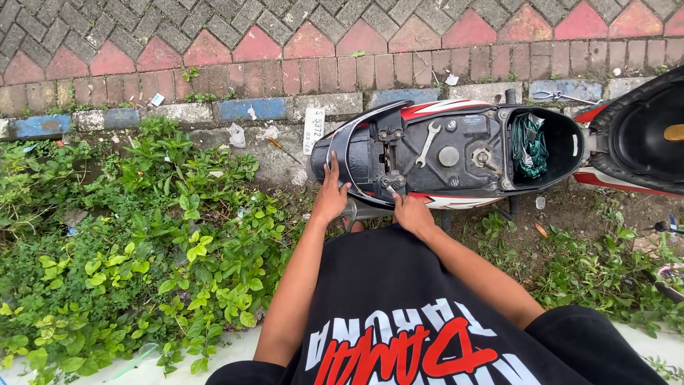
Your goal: Using a wrench to adjust or remove internal components of a motorcycle under the seat area.
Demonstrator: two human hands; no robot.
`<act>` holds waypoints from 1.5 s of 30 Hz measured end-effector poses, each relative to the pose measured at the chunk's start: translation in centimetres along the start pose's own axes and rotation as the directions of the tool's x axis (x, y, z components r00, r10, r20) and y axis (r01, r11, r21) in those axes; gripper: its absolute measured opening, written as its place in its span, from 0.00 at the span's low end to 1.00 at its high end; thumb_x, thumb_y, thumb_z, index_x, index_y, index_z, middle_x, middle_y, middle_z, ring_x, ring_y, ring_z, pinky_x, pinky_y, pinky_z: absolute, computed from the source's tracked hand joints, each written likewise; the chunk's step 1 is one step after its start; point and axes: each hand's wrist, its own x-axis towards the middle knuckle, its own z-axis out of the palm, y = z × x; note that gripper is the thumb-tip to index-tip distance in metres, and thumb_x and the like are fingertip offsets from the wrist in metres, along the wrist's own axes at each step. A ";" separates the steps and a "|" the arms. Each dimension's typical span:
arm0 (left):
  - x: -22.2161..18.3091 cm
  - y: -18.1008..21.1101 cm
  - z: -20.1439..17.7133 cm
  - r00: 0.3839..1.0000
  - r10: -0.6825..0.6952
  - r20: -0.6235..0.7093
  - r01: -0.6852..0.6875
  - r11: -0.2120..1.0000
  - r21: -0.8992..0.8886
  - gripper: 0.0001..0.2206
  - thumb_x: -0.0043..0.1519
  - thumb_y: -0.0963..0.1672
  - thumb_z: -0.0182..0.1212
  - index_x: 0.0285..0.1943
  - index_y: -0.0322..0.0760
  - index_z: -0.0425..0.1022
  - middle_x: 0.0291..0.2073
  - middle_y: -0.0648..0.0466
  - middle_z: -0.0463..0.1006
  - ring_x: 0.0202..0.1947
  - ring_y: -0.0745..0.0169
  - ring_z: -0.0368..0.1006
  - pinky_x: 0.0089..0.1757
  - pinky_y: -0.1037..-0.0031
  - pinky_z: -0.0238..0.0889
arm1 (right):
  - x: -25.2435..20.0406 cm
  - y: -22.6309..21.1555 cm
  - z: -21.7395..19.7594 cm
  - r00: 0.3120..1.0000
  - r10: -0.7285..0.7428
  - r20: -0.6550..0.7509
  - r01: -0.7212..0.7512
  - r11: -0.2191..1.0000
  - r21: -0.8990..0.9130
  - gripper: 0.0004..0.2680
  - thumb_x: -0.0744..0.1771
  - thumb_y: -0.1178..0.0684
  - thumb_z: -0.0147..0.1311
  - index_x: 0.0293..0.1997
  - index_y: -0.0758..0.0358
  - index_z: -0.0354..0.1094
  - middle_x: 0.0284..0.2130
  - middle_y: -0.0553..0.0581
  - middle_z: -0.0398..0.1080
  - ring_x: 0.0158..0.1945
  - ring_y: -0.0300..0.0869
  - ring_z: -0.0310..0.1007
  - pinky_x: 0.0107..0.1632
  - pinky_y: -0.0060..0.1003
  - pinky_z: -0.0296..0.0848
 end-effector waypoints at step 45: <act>-0.6 -1.1 -1.8 0.994 -0.013 0.110 0.008 0.999 0.045 0.38 0.69 0.44 0.50 0.81 0.55 0.24 0.73 0.21 0.39 0.72 0.19 0.42 0.63 0.37 0.49 | 4.5 -5.0 -2.7 0.958 -0.261 -0.119 0.183 0.877 -0.445 0.16 0.67 0.40 0.43 0.48 0.62 0.68 0.34 0.68 0.80 0.44 0.63 0.81 0.54 0.55 0.72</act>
